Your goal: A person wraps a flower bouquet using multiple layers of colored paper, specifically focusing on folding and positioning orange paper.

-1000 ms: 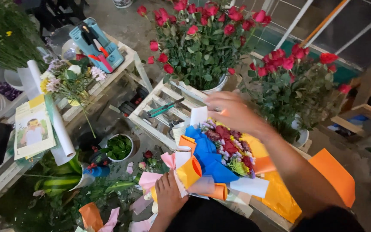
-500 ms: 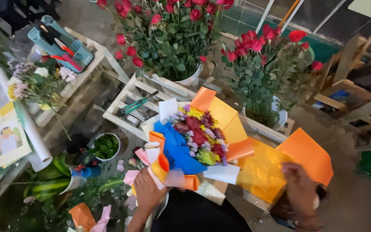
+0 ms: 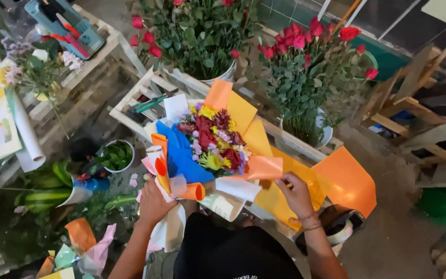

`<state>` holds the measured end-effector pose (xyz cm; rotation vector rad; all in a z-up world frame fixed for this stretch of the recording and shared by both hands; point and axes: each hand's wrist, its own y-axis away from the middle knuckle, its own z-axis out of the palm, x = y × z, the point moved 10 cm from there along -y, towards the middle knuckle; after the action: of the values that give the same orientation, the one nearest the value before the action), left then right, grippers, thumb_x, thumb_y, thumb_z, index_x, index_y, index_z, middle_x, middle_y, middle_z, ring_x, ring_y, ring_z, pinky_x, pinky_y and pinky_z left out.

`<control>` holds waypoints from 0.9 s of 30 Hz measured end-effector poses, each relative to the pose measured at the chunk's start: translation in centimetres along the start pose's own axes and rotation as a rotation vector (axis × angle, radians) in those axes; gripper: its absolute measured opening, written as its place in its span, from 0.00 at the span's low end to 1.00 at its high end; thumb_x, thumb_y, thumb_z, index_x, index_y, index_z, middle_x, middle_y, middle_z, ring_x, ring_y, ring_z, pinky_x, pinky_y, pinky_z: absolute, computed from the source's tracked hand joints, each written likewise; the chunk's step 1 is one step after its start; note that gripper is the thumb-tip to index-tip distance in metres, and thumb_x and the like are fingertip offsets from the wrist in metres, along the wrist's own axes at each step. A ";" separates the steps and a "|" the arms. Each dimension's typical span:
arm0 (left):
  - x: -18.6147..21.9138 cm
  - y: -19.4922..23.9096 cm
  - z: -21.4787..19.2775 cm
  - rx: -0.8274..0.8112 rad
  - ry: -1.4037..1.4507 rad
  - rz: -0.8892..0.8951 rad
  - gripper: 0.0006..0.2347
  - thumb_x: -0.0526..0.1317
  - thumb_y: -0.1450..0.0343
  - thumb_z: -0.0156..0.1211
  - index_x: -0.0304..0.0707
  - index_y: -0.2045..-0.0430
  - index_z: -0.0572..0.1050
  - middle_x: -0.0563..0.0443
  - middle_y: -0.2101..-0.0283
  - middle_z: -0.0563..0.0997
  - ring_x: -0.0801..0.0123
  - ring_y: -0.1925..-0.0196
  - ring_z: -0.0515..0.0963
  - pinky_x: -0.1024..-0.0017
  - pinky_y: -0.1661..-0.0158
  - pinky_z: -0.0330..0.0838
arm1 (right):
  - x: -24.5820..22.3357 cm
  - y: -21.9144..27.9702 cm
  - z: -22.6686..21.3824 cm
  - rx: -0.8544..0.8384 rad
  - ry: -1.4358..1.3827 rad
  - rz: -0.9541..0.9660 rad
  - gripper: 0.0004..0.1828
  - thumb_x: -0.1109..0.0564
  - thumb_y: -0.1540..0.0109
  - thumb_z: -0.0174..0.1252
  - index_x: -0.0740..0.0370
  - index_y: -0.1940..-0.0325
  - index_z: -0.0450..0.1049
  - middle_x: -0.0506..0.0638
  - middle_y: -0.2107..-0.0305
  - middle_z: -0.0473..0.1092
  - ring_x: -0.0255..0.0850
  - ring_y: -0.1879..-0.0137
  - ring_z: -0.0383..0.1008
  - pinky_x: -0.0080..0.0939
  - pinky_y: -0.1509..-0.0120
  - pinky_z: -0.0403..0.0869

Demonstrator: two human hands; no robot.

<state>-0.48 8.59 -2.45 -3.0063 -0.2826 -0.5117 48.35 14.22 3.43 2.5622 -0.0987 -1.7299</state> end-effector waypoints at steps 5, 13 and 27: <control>-1.0 -0.3 1.0 -0.131 0.021 -0.150 0.51 0.61 0.53 0.77 0.32 0.38 0.60 0.37 0.47 0.71 0.40 0.41 0.75 0.47 0.44 0.74 | 2.0 1.0 -0.4 0.038 -0.117 0.111 0.07 0.56 0.38 0.67 0.62 0.66 0.81 0.53 0.79 0.73 0.39 0.70 0.72 0.39 0.64 0.75; -1.1 0.1 1.3 -0.218 -0.072 -0.173 0.49 0.64 0.49 0.73 0.38 0.35 0.58 0.40 0.39 0.68 0.47 0.32 0.70 0.50 0.34 0.67 | 0.5 0.4 -1.3 0.010 -0.235 0.241 0.12 0.54 0.36 0.65 0.67 0.55 0.79 0.56 0.66 0.72 0.43 0.58 0.72 0.43 0.51 0.76; -1.2 0.1 2.0 -0.092 -0.056 -0.047 0.51 0.66 0.47 0.72 0.34 0.34 0.55 0.32 0.31 0.61 0.38 0.30 0.62 0.44 0.40 0.64 | -10.3 -10.0 -2.8 0.150 -0.092 -0.060 0.12 0.50 0.31 0.55 0.60 0.53 0.75 0.47 0.62 0.72 0.36 0.54 0.70 0.38 0.49 0.70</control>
<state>-0.92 8.48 -4.76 -3.1144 -0.3438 -0.4568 47.33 25.03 13.23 2.6125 -0.1633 -1.9322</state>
